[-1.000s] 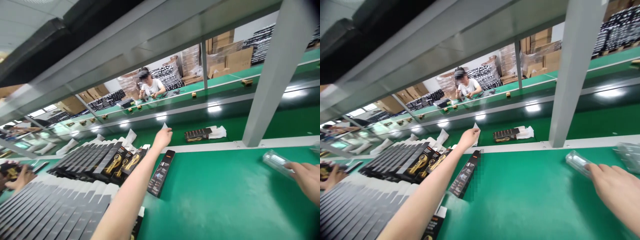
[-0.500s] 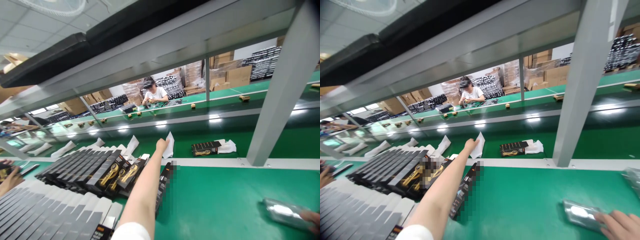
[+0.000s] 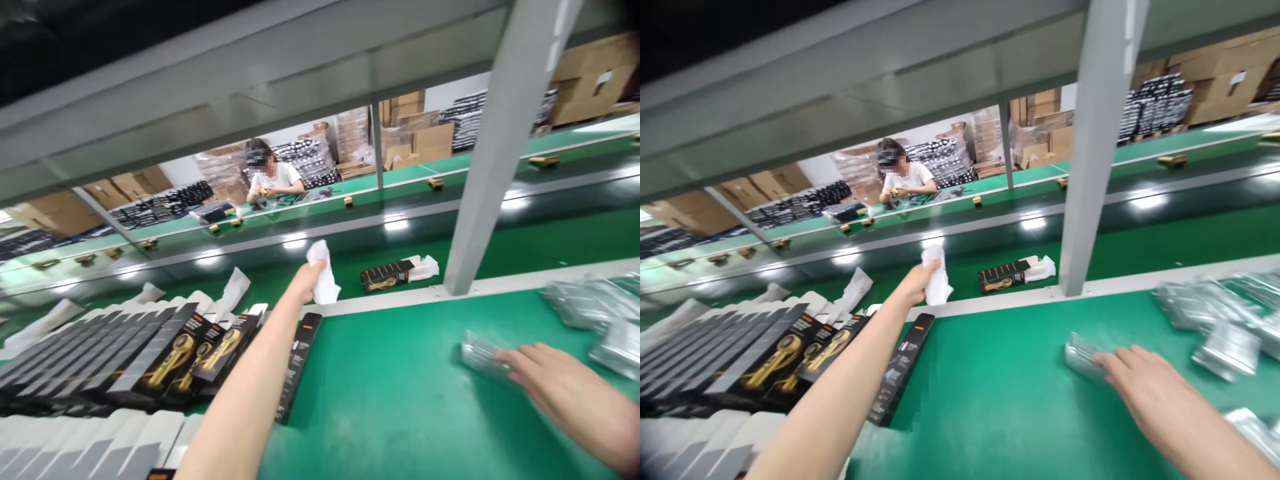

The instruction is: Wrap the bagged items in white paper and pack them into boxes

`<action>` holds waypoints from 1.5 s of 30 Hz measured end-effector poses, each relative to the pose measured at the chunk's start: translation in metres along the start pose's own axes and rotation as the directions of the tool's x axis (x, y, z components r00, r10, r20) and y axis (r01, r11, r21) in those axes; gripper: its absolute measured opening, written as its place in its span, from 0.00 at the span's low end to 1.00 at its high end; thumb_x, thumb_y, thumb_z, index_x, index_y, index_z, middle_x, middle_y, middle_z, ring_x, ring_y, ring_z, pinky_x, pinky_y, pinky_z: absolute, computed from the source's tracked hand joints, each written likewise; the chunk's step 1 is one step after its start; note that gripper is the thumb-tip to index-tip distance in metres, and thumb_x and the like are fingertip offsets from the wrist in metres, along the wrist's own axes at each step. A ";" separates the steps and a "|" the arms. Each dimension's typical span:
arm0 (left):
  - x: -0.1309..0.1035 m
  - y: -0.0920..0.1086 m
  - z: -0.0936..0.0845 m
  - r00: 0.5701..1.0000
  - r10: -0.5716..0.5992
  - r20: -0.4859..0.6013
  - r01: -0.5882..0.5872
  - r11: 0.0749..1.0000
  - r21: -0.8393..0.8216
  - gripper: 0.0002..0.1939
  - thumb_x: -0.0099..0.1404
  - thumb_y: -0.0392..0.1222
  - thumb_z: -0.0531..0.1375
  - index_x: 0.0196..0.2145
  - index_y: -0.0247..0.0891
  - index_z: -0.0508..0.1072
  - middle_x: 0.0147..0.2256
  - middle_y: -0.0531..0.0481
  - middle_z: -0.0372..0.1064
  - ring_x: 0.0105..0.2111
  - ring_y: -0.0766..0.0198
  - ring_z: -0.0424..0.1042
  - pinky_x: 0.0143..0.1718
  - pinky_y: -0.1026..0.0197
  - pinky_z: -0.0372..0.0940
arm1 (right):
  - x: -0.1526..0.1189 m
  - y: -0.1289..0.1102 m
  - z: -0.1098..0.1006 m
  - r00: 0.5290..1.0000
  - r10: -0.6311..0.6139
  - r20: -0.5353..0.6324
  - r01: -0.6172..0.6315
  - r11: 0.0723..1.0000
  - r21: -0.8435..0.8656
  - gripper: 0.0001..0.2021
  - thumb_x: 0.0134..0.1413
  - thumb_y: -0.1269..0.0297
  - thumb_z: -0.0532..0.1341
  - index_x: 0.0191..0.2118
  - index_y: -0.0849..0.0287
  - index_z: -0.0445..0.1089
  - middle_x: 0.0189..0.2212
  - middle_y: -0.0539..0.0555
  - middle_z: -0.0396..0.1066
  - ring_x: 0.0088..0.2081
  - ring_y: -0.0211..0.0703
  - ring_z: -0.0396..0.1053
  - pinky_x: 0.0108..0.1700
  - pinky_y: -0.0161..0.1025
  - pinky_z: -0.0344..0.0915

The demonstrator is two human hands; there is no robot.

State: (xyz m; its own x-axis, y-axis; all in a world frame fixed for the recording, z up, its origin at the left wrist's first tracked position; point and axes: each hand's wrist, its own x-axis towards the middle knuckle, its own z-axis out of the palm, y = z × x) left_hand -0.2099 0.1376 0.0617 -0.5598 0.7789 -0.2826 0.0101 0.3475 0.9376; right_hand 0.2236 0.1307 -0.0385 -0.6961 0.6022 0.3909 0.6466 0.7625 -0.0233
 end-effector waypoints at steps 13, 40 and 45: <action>-0.169 -0.090 0.093 0.950 -0.185 0.251 0.305 0.714 -0.630 0.12 0.60 0.46 0.60 0.37 0.34 0.66 0.26 0.50 0.65 0.21 0.66 0.66 0.19 0.64 0.62 | 0.011 -0.023 -0.025 0.989 0.050 0.141 -0.033 0.992 -0.122 0.11 0.63 0.64 0.49 0.29 0.56 0.62 0.26 0.53 0.62 0.30 0.50 0.60 0.35 0.47 0.51; -0.177 -0.112 0.095 0.960 -0.038 0.278 0.211 0.752 -0.625 0.27 0.49 0.29 0.60 0.48 0.39 0.62 0.40 0.47 0.69 0.39 0.59 0.69 0.42 0.58 0.65 | 0.031 0.008 -0.034 0.939 0.280 0.201 -0.306 0.945 0.117 0.09 0.55 0.63 0.52 0.35 0.55 0.68 0.34 0.54 0.72 0.37 0.50 0.70 0.36 0.43 0.65; -0.179 -0.111 0.096 0.959 -0.019 0.282 0.193 0.771 -0.607 0.27 0.51 0.30 0.60 0.49 0.39 0.61 0.41 0.47 0.69 0.40 0.59 0.69 0.44 0.58 0.64 | 0.031 0.015 -0.041 0.922 0.310 0.231 -0.345 0.929 0.132 0.08 0.57 0.58 0.54 0.32 0.53 0.67 0.32 0.51 0.72 0.34 0.47 0.69 0.32 0.40 0.64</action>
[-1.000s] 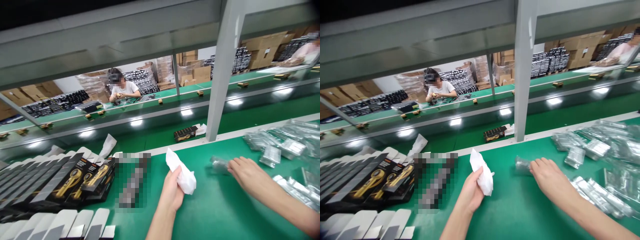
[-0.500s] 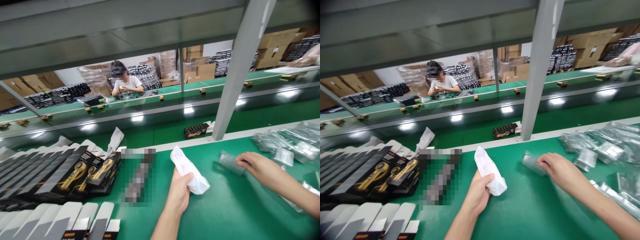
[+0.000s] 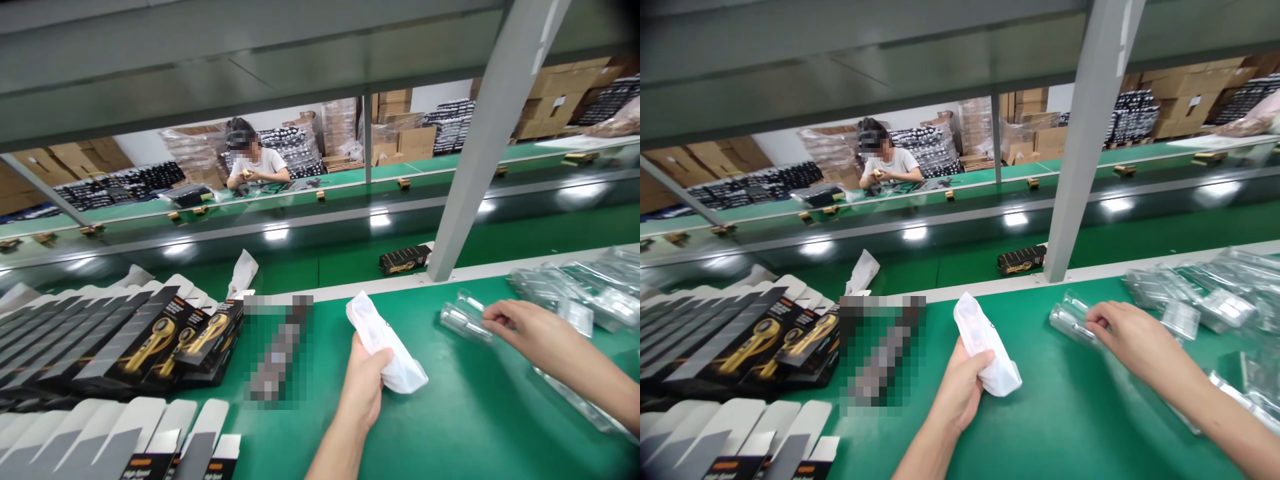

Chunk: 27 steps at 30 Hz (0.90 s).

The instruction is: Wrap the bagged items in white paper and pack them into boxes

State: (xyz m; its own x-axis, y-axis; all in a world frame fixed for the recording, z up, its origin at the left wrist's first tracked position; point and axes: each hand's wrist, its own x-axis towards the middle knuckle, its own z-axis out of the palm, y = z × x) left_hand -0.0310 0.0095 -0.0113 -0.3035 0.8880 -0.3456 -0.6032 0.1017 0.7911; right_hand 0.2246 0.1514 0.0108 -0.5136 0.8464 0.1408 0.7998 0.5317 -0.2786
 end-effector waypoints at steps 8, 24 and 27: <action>-0.001 -0.002 0.005 0.998 0.057 0.010 -0.058 0.998 0.024 0.32 0.46 0.25 0.59 0.49 0.41 0.58 0.45 0.45 0.68 0.46 0.56 0.68 0.48 0.56 0.63 | -0.010 -0.064 -0.023 0.990 0.048 -0.132 -0.014 0.967 0.253 0.12 0.56 0.50 0.55 0.37 0.51 0.68 0.36 0.53 0.71 0.37 0.49 0.68 0.36 0.42 0.63; -0.015 -0.008 0.001 0.922 0.208 0.326 -0.223 0.975 0.008 0.33 0.49 0.25 0.57 0.51 0.40 0.54 0.43 0.50 0.64 0.46 0.60 0.64 0.50 0.56 0.58 | -0.023 -0.154 0.040 0.945 -0.297 -0.136 0.326 0.841 0.431 0.07 0.64 0.66 0.50 0.35 0.57 0.62 0.29 0.50 0.62 0.32 0.44 0.59 0.35 0.44 0.56; -0.017 -0.009 0.002 0.927 0.190 0.324 -0.192 0.981 -0.027 0.34 0.49 0.26 0.56 0.54 0.41 0.55 0.44 0.50 0.64 0.47 0.60 0.64 0.52 0.55 0.57 | -0.027 -0.155 0.049 0.905 -0.349 -0.245 0.414 0.855 0.312 0.07 0.63 0.71 0.49 0.38 0.58 0.63 0.30 0.52 0.62 0.32 0.45 0.58 0.35 0.45 0.55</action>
State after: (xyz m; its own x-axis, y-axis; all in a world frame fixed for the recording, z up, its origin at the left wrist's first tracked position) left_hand -0.0194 -0.0051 -0.0113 -0.1570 0.9876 -0.0067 -0.5535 -0.0824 0.8288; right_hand 0.0991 0.0442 0.0039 -0.6676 0.5877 0.4571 0.3741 0.7956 -0.4765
